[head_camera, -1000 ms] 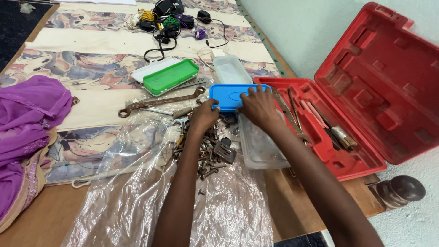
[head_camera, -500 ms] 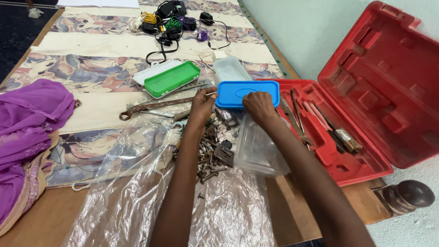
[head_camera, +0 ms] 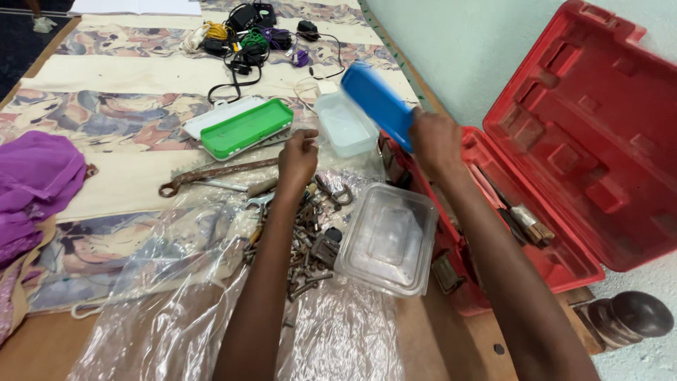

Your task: The person organizes a collection of metal tools and hardware from a pile on a table into a red toolbox. They pick up items such as pliers, wrenches, and a hammer, placing them into the toolbox and a small clear container. The person also moves small plastic containers on the table to make space.

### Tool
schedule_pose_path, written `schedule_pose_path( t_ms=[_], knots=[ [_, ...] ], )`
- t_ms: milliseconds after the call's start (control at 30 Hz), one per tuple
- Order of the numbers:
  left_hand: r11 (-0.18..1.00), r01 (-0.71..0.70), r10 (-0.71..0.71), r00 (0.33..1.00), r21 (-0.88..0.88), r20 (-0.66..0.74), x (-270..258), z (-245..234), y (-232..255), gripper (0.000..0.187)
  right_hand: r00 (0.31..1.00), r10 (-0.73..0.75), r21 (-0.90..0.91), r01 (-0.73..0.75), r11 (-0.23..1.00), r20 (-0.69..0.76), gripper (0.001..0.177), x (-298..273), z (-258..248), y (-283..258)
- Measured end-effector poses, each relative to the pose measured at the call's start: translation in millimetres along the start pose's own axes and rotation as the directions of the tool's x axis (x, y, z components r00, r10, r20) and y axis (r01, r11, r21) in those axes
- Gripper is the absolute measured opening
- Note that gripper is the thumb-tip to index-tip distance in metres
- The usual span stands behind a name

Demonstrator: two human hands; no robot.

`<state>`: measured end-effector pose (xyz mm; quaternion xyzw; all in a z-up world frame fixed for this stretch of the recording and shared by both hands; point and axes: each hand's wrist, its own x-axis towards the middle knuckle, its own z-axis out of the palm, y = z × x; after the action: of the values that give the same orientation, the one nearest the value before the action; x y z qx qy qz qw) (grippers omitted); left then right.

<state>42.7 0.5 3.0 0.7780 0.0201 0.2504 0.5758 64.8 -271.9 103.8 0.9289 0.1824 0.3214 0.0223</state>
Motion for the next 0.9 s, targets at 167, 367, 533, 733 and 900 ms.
schedule_pose_path(
  t_ms=[167,367,533,733,900],
  knots=[
    [0.858,-0.346,0.331,0.938,0.379,0.105,2,46,3,0.038,0.884,0.46,0.51,-0.359,0.782,-0.082,0.031,12,-15,16],
    [0.386,-0.463,0.259,0.884,0.798,0.389,12,73,7,0.025,0.752,0.608,0.755,-0.547,0.362,0.254,0.04,5,28,1],
    [0.391,-0.353,0.416,0.892,0.85,0.179,43,32,29,0.013,0.809,0.572,0.663,-0.503,0.555,0.135,0.038,4,71,15],
    [0.742,-0.252,0.3,0.953,0.622,0.028,47,-25,54,0.019,0.865,0.45,0.682,-0.469,0.561,0.224,0.032,12,97,10],
    [0.766,-0.32,0.273,0.947,0.557,0.168,37,-12,42,0.039,0.963,0.246,0.551,-0.264,0.791,0.108,0.027,7,93,-21]
  ],
)
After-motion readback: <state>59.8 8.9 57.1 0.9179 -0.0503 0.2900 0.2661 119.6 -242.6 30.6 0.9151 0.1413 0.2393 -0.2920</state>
